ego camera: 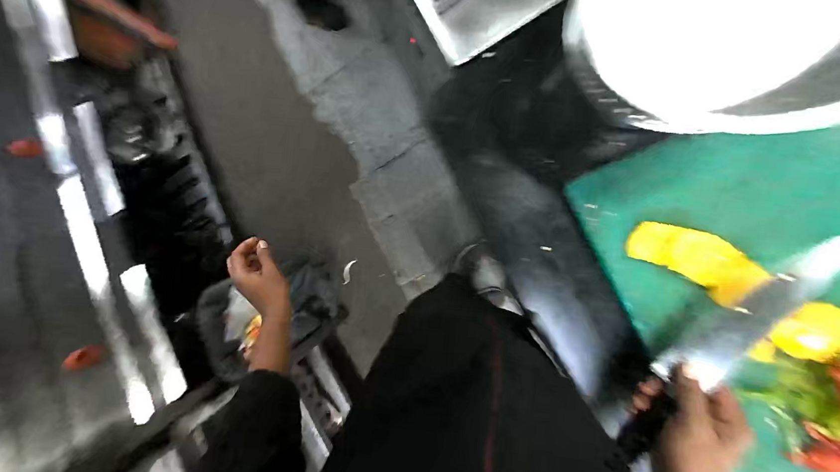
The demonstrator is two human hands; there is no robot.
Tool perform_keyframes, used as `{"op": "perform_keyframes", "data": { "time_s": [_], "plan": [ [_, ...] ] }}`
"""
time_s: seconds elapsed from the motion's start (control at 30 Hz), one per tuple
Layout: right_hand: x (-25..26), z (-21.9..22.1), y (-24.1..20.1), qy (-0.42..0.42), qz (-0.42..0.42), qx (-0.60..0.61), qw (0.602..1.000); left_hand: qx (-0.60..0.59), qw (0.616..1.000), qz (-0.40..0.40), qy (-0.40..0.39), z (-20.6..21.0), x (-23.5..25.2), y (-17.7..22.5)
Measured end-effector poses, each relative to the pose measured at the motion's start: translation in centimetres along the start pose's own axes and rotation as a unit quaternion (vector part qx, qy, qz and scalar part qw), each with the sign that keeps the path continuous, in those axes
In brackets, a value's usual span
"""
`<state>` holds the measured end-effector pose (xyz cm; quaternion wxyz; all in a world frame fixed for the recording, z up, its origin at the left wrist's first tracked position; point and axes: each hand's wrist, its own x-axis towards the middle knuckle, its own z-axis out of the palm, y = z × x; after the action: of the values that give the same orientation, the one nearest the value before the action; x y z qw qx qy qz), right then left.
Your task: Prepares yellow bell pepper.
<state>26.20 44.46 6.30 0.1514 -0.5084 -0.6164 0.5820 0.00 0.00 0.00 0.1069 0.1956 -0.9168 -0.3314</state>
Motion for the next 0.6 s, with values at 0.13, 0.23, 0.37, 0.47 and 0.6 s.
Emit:
{"op": "perform_keyframes", "data": {
  "time_s": [0.13,0.23,0.37,0.47,0.6],
  "plan": [
    [-1.5,-0.6,0.0,0.104,-0.006,0.052,0.993,-0.176,0.905,0.345,-0.177,9.9,-7.5,14.6],
    [-2.6,-1.6,1.3,0.168,-0.023,0.1,0.98,-0.31,0.743,0.476,-0.354,13.3,-14.5,24.9],
    [-4.3,-2.1,2.7,0.244,-0.021,0.141,0.959,-0.3,0.53,0.603,-0.515,18.1,-22.0,33.3],
    [-5.4,-1.9,3.3,0.287,-0.02,0.156,0.945,-0.121,0.474,0.652,-0.579,21.4,-25.2,36.9],
    [-6.7,-1.9,4.0,0.321,-0.019,0.161,0.933,-0.017,0.472,0.67,-0.572,23.0,-25.8,38.2]
  ]
}}
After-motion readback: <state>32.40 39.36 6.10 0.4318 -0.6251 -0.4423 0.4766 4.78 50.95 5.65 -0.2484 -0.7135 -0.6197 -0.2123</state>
